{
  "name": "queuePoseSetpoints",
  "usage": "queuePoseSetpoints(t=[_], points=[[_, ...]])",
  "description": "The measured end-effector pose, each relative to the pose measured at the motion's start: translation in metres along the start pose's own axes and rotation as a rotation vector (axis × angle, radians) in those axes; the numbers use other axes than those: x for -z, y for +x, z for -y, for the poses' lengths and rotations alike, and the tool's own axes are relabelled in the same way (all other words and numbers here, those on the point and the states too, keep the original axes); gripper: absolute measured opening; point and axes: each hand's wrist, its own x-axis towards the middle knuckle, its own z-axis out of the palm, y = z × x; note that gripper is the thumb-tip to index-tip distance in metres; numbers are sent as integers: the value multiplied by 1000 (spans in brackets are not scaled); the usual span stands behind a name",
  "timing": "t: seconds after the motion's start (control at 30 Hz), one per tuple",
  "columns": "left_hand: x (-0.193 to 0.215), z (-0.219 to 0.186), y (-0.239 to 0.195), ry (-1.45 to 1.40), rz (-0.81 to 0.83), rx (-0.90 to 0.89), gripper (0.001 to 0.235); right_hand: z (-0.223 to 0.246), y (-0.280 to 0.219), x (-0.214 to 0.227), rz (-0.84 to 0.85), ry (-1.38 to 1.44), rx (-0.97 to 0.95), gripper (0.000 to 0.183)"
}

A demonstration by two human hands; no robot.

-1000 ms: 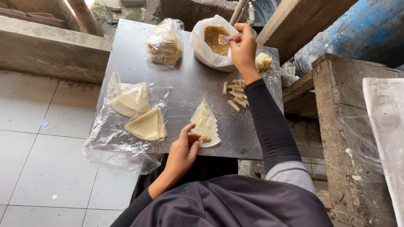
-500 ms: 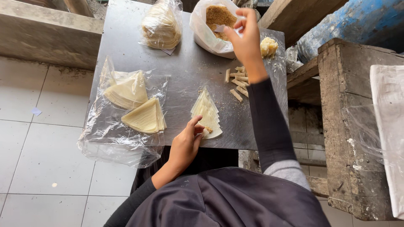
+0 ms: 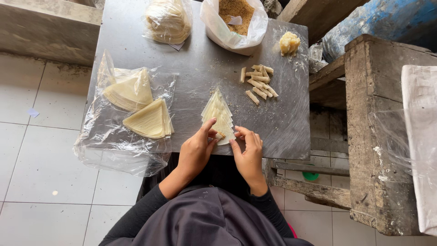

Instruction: The person assembles triangular food packets by hand. They scoop a brown granular filling from a bag and place it onto a thin, translucent wrapper, then fold the wrapper into a cone shape. The process is repeated multiple times, with finished packets placed on a plastic sheet.

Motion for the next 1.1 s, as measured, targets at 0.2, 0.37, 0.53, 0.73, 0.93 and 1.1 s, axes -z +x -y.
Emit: queuePoseSetpoints(t=[0.2, 0.37, 0.53, 0.73, 0.93, 1.1], points=[[2, 3, -2, 164, -17, -97, 62, 7, -5, -18, -21, 237, -52, 30], [7, 5, -3, 265, 18, -180, 62, 11, -5, -25, 42, 259, 45, 33], [18, 6, -1, 321, 54, -263, 67, 10, 4, -10, 154, 173, 212, 47], [14, 9, 6, 409, 3, -330, 53, 9, 20, 9, 321, 262, 206, 60], [16, 6, 11, 212, 39, -219, 58, 0, 19, -13, 193, 274, 109, 45], [9, 3, 19, 218, 102, -11, 49, -1, 32, -17, 215, 284, -14, 43]])
